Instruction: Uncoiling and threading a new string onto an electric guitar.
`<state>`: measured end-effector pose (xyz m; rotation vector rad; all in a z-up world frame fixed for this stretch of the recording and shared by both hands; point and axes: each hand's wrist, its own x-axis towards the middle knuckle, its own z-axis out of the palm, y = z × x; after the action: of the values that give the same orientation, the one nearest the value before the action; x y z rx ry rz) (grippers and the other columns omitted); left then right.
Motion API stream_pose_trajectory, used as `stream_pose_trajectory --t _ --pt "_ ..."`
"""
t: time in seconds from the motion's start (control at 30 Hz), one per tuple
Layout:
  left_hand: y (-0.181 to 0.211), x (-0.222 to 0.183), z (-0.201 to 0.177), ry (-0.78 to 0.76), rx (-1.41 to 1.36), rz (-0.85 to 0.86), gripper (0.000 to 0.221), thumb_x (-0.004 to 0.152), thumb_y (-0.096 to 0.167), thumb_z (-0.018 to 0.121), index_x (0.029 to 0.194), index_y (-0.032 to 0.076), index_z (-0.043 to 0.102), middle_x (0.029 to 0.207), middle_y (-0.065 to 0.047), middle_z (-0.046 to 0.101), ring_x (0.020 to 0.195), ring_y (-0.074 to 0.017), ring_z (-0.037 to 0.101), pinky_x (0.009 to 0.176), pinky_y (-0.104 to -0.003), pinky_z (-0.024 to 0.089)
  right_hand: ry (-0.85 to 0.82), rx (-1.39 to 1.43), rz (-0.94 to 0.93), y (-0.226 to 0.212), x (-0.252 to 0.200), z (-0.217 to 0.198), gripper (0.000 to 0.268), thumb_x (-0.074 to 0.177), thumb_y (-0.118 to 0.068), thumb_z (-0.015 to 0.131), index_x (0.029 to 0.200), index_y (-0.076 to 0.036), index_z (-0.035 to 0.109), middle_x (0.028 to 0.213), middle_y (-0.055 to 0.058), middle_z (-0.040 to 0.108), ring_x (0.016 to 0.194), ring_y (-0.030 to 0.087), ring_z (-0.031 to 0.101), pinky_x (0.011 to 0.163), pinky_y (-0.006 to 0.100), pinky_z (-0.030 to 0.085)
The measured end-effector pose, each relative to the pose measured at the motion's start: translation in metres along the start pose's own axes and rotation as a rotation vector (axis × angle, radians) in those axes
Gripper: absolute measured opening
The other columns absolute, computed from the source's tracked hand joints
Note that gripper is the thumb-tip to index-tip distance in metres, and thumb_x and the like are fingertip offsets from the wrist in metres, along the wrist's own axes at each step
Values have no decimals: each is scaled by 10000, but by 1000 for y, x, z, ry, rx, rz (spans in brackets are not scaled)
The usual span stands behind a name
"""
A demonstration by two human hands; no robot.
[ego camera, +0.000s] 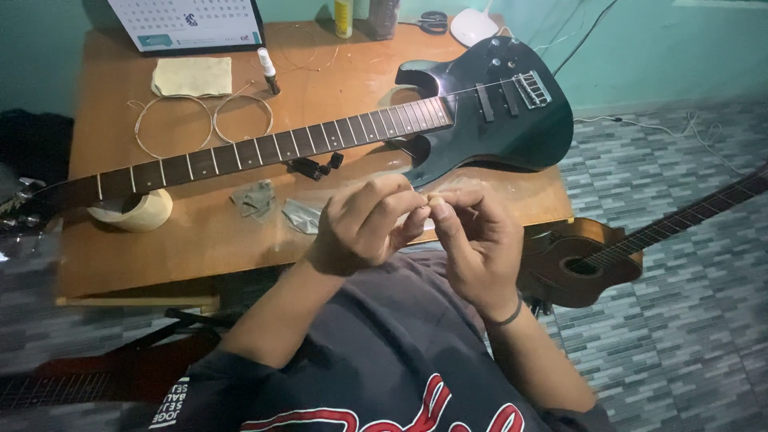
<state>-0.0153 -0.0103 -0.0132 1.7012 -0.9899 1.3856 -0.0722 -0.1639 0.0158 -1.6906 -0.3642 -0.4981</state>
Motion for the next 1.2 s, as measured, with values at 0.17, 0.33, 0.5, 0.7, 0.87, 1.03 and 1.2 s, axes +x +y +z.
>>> stream_pose_trajectory --t 0.17,0.33,0.5,0.7,0.87,1.03,1.2 --pt "6 0 5 81 89 41 160 969 182 659 838 113 718 762 -33 670 613 -146 646 638 -274 603 70 -41 -103 6 -7 7 121 1010 -29 620 1009 67 694 828 154 677 656 177 651 541 284 522" --pt "23 4 5 107 -330 -407 172 975 158 648 820 94 685 683 -16 642 555 -184 624 557 -302 570 117 -36 -185 17 -11 10 126 1006 -45 609 985 48 690 774 136 681 606 150 629 504 281 511" --pt "47 14 -2 126 -707 -833 258 1045 181 555 859 26 642 607 -74 613 546 -126 601 525 -289 537 253 -116 -416 17 -3 23 96 953 9 683 901 90 684 739 161 673 585 245 659 533 321 531" --pt "52 -3 8 146 -990 -1101 279 1084 207 524 872 30 569 562 -43 526 567 -79 532 531 -242 458 307 -469 -785 53 2 12 34 867 -19 825 848 5 810 730 115 726 568 217 680 528 307 548" --pt "55 -12 21 199 -1086 -1268 293 1067 198 562 858 -6 578 513 -81 496 503 -93 516 496 -219 409 127 -340 -943 60 9 -5 51 855 106 747 874 94 793 753 238 690 514 241 601 490 370 511" --pt "50 -20 27 150 -994 -1309 292 1064 205 559 837 22 568 538 -56 500 505 -86 513 467 -215 400 31 -438 -986 84 10 -17 108 860 91 741 933 39 802 847 241 728 543 270 588 432 353 461" --pt "25 -18 34 27 -466 -718 198 994 164 653 858 22 669 623 -99 604 457 -165 569 407 -248 459 210 -298 -491 68 8 -9 112 953 -58 749 979 50 758 821 183 718 619 264 662 543 337 529"
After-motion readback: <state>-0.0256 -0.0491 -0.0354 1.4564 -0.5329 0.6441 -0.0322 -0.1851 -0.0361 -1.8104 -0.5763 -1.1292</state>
